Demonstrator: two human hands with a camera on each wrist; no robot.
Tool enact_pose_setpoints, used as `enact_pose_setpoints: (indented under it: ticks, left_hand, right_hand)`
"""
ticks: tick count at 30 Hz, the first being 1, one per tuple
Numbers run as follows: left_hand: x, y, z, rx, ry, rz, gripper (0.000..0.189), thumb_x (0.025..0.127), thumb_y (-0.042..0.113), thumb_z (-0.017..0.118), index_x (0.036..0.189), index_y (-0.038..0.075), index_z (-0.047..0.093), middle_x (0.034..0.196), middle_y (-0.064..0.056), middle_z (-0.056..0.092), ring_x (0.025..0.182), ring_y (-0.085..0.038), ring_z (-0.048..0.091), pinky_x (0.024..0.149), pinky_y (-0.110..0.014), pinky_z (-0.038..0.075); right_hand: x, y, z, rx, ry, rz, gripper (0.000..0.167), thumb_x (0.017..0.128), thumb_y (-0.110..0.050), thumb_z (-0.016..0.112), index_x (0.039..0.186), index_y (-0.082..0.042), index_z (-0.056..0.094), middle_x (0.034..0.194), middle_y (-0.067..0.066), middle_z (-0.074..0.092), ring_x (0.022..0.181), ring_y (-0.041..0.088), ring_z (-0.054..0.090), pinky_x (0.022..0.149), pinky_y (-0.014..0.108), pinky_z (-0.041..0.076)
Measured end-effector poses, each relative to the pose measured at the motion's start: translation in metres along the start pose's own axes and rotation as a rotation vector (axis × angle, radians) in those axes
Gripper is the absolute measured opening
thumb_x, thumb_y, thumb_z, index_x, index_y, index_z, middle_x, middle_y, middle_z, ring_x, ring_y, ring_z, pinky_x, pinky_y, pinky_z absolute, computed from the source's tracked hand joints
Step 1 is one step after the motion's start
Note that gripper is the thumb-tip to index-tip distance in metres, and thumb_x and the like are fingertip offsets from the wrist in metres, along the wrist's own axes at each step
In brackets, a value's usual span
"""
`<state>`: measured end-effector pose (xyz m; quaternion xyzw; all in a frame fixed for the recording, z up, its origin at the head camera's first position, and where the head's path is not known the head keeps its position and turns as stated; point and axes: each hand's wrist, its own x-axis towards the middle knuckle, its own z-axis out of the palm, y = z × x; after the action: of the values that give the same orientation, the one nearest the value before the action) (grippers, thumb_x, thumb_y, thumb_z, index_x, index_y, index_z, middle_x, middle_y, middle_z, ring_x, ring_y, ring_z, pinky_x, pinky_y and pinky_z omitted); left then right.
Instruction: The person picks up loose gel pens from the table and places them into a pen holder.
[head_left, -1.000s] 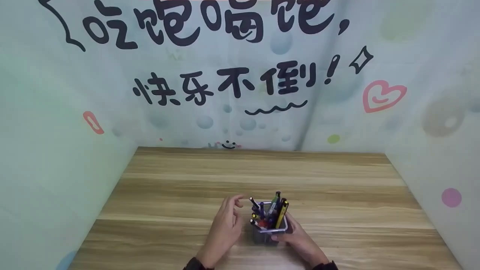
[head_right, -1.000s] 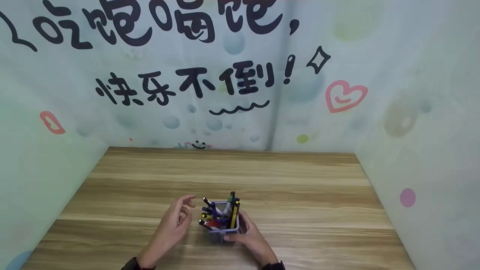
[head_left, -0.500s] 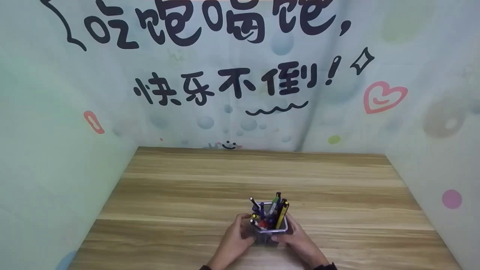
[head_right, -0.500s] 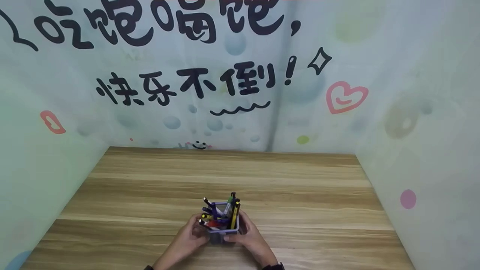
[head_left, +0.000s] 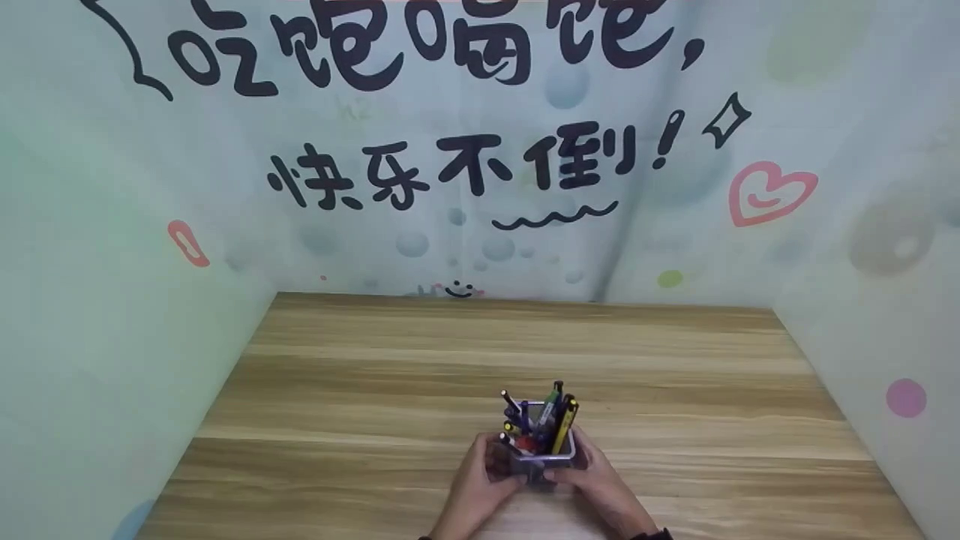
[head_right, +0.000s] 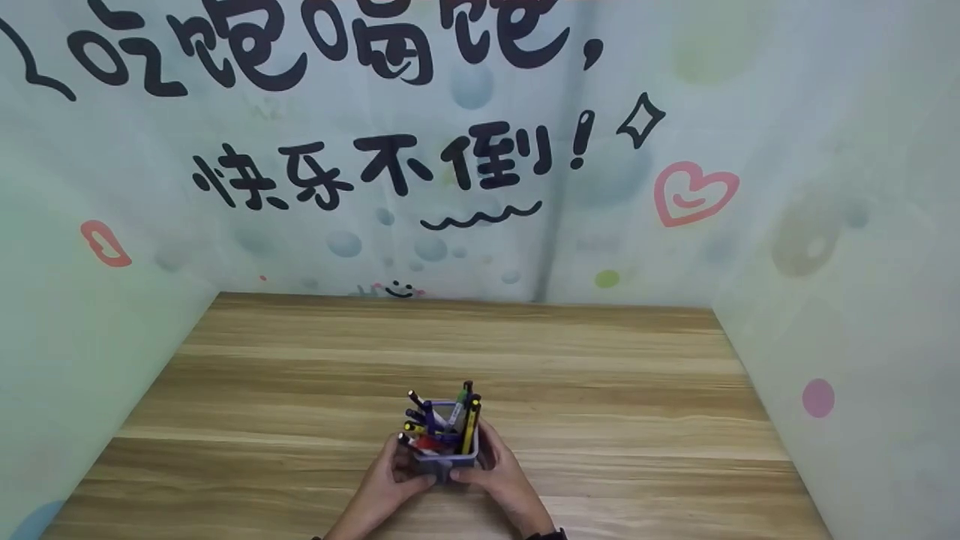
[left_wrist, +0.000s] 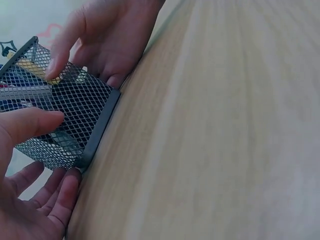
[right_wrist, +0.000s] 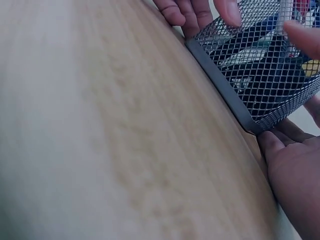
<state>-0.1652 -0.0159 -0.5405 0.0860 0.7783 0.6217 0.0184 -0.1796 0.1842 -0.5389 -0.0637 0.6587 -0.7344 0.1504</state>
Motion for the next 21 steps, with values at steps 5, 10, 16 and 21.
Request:
enact_pose_setpoints:
  ticks: [5,10,16,21]
  left_hand:
    - [0.002,-0.001,0.001,-0.012,0.027,0.003,0.055,0.069,0.011,0.076,0.116,0.005,0.048,0.097,-0.006,0.059,0.086,-0.014,0.055,0.075,-0.022,0.049]
    - [0.005,0.000,0.001,0.035,0.055,-0.031,0.051,0.070,0.015,0.076,0.114,0.008,0.051,0.097,-0.004,0.060,0.087,-0.013,0.055,0.075,-0.021,0.048]
    - [0.010,0.000,0.000,0.105,0.075,-0.050,0.053,0.069,0.018,0.077,0.115,0.009,0.052,0.099,-0.003,0.060,0.090,-0.015,0.056,0.079,-0.028,0.048]
    - [0.018,-0.001,-0.003,0.125,0.078,-0.054,0.048,0.070,0.019,0.076,0.112,0.010,0.054,0.097,-0.002,0.061,0.087,-0.014,0.057,0.078,-0.028,0.049]
  right_hand:
    - [0.000,0.000,-0.001,-0.008,0.026,-0.021,0.090,0.071,0.003,0.067,0.146,0.000,0.018,0.152,0.023,0.019,0.140,0.032,0.012,0.114,0.050,0.006]
    - [0.001,0.000,0.000,-0.012,0.045,-0.031,0.086,0.072,0.000,0.068,0.144,0.000,0.021,0.151,0.022,0.021,0.140,0.033,0.014,0.115,0.049,0.008]
    - [0.006,0.000,0.003,-0.015,0.072,-0.028,0.088,0.073,-0.002,0.069,0.145,-0.001,0.020,0.151,0.020,0.022,0.141,0.034,0.017,0.115,0.049,0.008]
    - [0.012,-0.004,0.008,-0.080,0.163,-0.004,0.081,0.075,-0.004,0.068,0.143,0.004,0.024,0.147,0.025,0.029,0.137,0.039,0.026,0.113,0.049,0.019]
